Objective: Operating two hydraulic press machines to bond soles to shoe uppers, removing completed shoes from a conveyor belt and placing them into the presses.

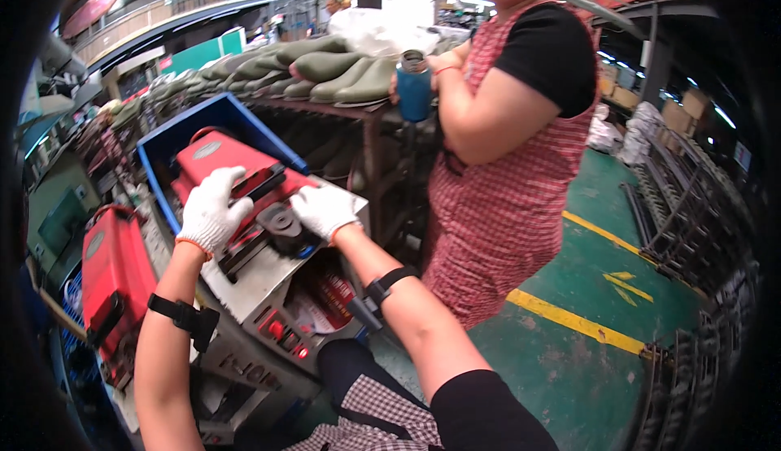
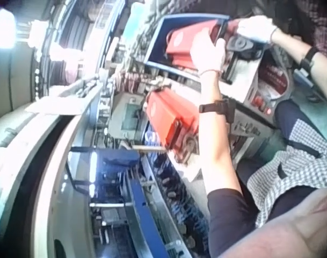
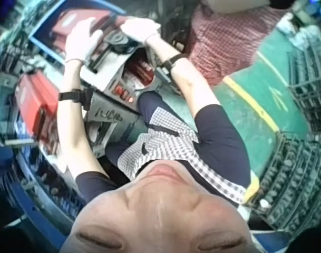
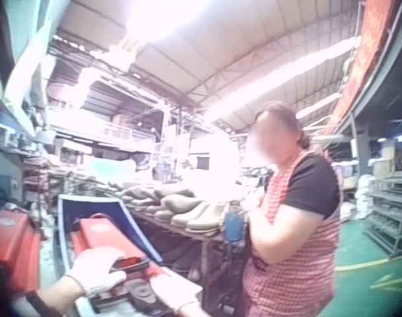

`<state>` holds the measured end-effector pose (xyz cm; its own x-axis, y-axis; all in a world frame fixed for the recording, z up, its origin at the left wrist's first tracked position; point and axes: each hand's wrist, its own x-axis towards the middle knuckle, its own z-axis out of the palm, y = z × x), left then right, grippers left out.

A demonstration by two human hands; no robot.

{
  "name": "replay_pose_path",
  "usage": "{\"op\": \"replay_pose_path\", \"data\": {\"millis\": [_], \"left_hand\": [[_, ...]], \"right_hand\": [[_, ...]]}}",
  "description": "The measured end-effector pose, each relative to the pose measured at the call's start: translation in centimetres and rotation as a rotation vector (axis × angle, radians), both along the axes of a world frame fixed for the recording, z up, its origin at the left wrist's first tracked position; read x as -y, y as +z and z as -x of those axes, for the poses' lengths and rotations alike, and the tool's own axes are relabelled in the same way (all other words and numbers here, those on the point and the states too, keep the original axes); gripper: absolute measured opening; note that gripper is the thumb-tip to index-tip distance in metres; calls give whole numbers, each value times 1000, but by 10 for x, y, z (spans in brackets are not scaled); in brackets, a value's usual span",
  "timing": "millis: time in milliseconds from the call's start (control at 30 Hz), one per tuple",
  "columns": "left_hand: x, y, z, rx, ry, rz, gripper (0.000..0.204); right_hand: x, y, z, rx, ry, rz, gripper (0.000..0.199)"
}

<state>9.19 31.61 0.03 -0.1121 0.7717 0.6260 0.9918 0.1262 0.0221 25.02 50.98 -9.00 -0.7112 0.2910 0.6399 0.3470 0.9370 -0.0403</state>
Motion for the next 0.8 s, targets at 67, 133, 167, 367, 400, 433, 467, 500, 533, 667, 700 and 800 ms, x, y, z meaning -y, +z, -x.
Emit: {"op": "replay_pose_path", "data": {"millis": [67, 133, 167, 367, 400, 433, 467, 500, 533, 667, 700, 800], "left_hand": [[-22, 6, -25, 66, 158, 326, 65], [-28, -26, -28, -135, 213, 165, 73], [-30, -29, -26, -132, 249, 127, 74], [-37, -38, -26, -75, 210, 49, 70], [-39, -42, -25, -75, 191, -6, 67], [-40, -45, -23, -72, 193, -5, 67], [-40, -47, -22, -77, 194, -24, 67], [-42, -48, -22, -78, 195, -43, 68], [-43, -50, -21, -72, 194, -42, 68], [-40, -54, -18, -64, 190, -57, 69], [-40, -55, -18, -76, 188, -71, 69], [-38, -57, -18, -70, 195, -63, 69]], "right_hand": [[0, -1, -5, -47, -78, 120, 33], [-1, -2, -3, -65, -114, 156, 34], [-1, -1, -2, -82, -106, 153, 34], [-3, -2, -5, -92, -122, 155, 33], [-5, -1, -4, -75, -124, 166, 33], [-5, 0, -4, -59, -127, 178, 34], [-5, 0, -3, -75, -126, 189, 34], [-4, 0, -4, -68, -126, 189, 34], [-3, 0, -6, -74, -127, 177, 34], [4, 4, -7, -82, -133, 168, 32], [4, 4, -7, -75, -133, 166, 32], [6, 4, -6, -89, -118, 197, 34]]}}
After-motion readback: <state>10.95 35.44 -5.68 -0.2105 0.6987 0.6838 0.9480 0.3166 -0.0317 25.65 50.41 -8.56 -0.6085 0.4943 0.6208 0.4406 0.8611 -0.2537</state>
